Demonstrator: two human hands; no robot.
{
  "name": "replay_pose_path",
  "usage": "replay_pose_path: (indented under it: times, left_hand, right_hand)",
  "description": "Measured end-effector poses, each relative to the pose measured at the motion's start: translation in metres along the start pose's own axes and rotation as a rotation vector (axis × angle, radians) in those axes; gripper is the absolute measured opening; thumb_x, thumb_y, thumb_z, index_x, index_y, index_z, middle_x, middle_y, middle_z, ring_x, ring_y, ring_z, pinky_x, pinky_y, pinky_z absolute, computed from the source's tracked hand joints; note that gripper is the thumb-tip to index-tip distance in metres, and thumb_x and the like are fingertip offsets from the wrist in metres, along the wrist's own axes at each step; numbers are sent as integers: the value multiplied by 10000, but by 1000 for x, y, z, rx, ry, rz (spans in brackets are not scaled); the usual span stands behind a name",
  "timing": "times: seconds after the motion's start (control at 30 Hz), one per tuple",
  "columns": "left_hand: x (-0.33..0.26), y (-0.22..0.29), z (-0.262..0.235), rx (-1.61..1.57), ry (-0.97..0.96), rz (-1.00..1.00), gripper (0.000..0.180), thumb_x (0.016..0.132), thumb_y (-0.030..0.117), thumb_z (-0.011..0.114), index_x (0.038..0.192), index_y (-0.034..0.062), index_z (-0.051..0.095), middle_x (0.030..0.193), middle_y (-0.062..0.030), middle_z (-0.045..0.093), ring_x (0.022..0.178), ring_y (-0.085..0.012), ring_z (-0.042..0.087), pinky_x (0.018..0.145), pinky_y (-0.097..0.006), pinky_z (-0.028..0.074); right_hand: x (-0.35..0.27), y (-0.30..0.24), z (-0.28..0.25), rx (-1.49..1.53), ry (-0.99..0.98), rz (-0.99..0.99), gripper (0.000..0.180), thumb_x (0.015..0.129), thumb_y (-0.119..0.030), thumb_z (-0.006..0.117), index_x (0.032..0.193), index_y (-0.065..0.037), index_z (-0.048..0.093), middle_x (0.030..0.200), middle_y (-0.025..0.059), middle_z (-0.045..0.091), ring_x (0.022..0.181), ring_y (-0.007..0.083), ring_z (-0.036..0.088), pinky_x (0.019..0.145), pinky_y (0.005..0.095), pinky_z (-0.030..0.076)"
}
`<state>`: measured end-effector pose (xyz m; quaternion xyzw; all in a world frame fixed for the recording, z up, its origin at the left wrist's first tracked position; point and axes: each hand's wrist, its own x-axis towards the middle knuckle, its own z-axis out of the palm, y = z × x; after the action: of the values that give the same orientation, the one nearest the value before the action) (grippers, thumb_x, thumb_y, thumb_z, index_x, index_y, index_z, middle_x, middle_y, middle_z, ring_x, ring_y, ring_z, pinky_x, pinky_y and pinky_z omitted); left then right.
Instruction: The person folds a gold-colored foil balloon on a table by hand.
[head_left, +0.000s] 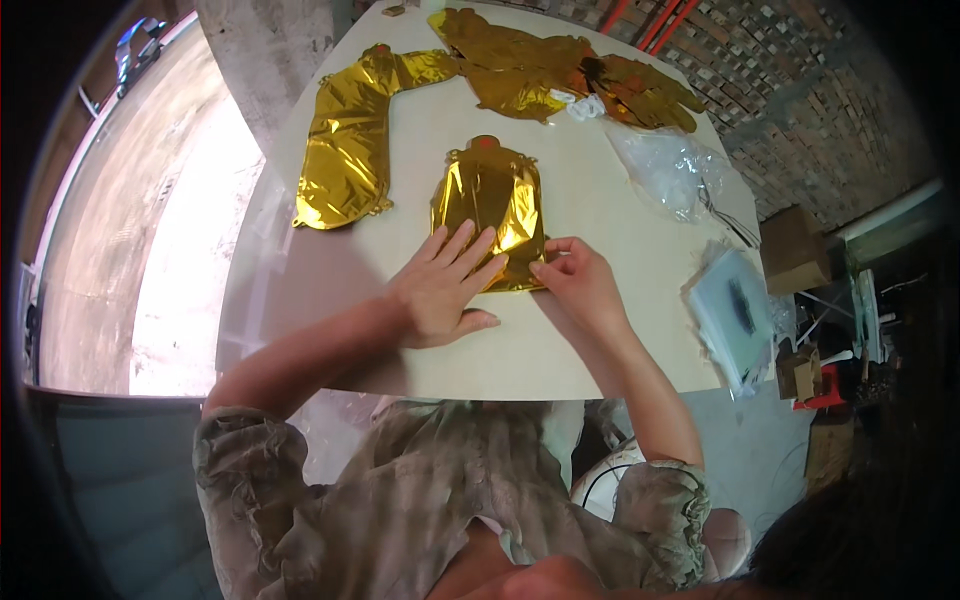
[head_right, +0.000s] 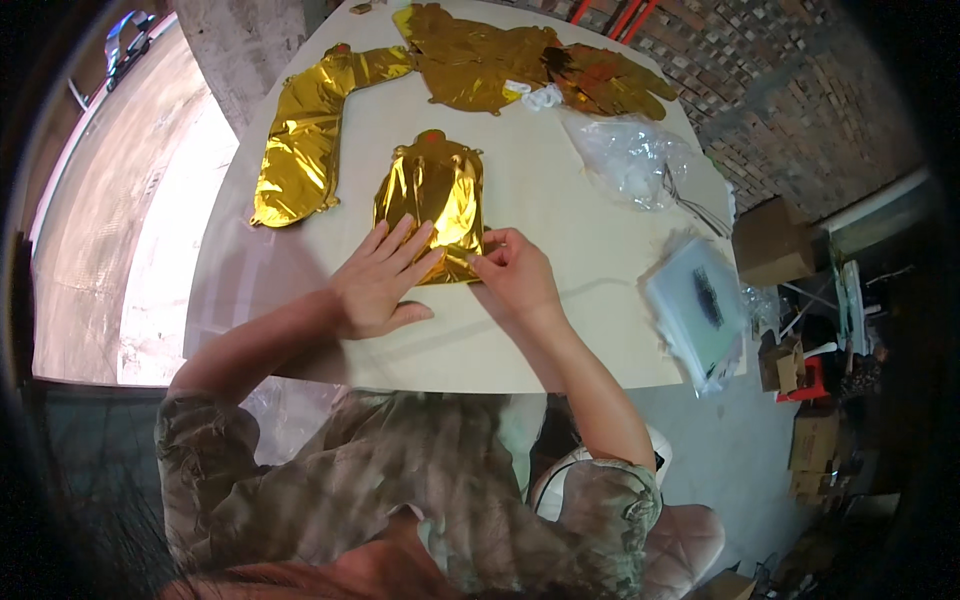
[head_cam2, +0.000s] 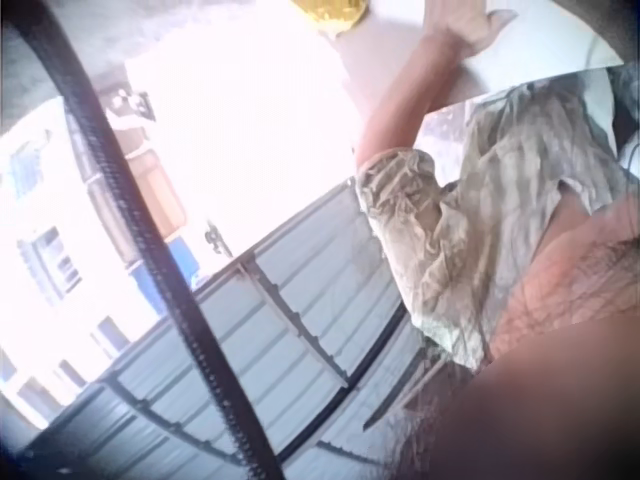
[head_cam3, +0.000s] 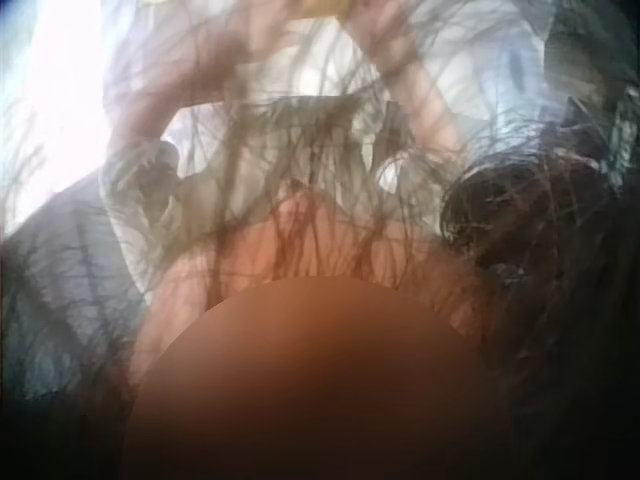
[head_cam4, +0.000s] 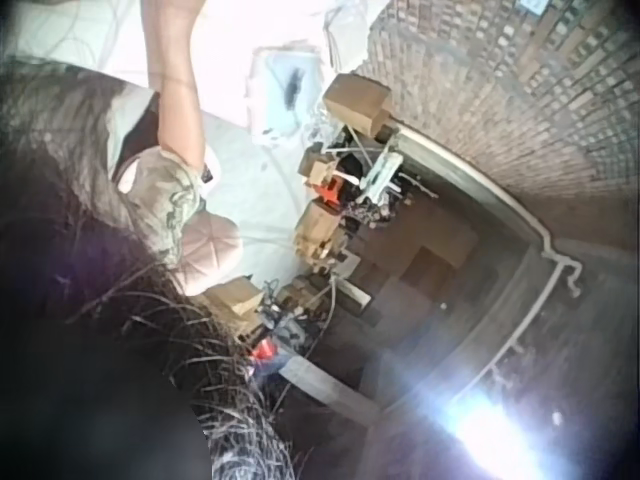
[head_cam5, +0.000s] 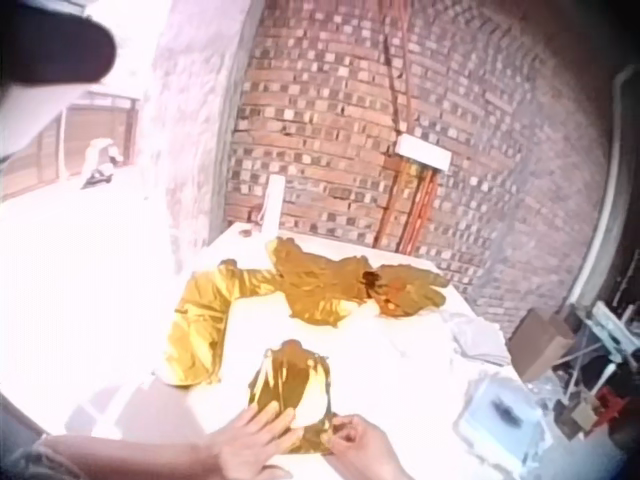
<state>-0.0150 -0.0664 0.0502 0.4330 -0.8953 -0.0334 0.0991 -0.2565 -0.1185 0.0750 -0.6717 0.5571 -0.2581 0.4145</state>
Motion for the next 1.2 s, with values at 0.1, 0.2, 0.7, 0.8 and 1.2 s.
replay_pose_path:
  times: [0.1, 0.2, 0.7, 0.8, 1.2]
  left_hand:
    - [1, 3, -5, -16, -21, -20, 803, 982, 589, 453, 1545, 34, 311, 1624, -242, 209, 1509, -441, 147, 1227, -533, 117]
    - [-1, 5, -7, -23, -27, -38, 817, 977, 602, 448, 1549, 37, 301, 1626, -240, 206, 1513, -429, 141, 1232, -520, 105]
    - [-4, 6, -12, -116, 158, -76, 847, 914, 497, 629, 1556, 58, 293, 1624, -240, 197, 1515, -402, 162, 1226, -523, 126]
    - [-4, 5, -12, -268, 305, -159, 851, 880, 401, 703, 1546, 54, 304, 1606, -249, 225, 1494, -414, 217, 1214, -531, 174]
    - [-5, -2, -10, -196, 411, -58, 686, 797, 60, 595, 1462, 12, 435, 1560, -239, 347, 1457, -388, 327, 1187, -547, 235]
  right_hand:
    - [1, -5, -6, -122, -16, 67, 401, 901, -157, 738, 1225, 21, 582, 823, 82, 723, 775, 107, 666, 706, 250, 512]
    - [1, -6, -7, -89, -1, 62, 444, 887, -158, 756, 1248, 22, 570, 812, 76, 717, 773, 105, 662, 705, 253, 512]
    - [12, -2, -7, 306, -133, 172, 291, 911, -71, 724, 1149, -5, 570, 890, 54, 688, 778, 102, 642, 685, 238, 526]
    - [19, 2, -4, 467, -71, 146, 310, 904, -104, 739, 1150, -5, 579, 880, 49, 687, 754, 99, 638, 649, 231, 508]
    - [22, 9, 1, 238, -54, 123, 365, 883, -139, 767, 1156, 18, 582, 851, 51, 690, 746, 103, 645, 646, 242, 505]
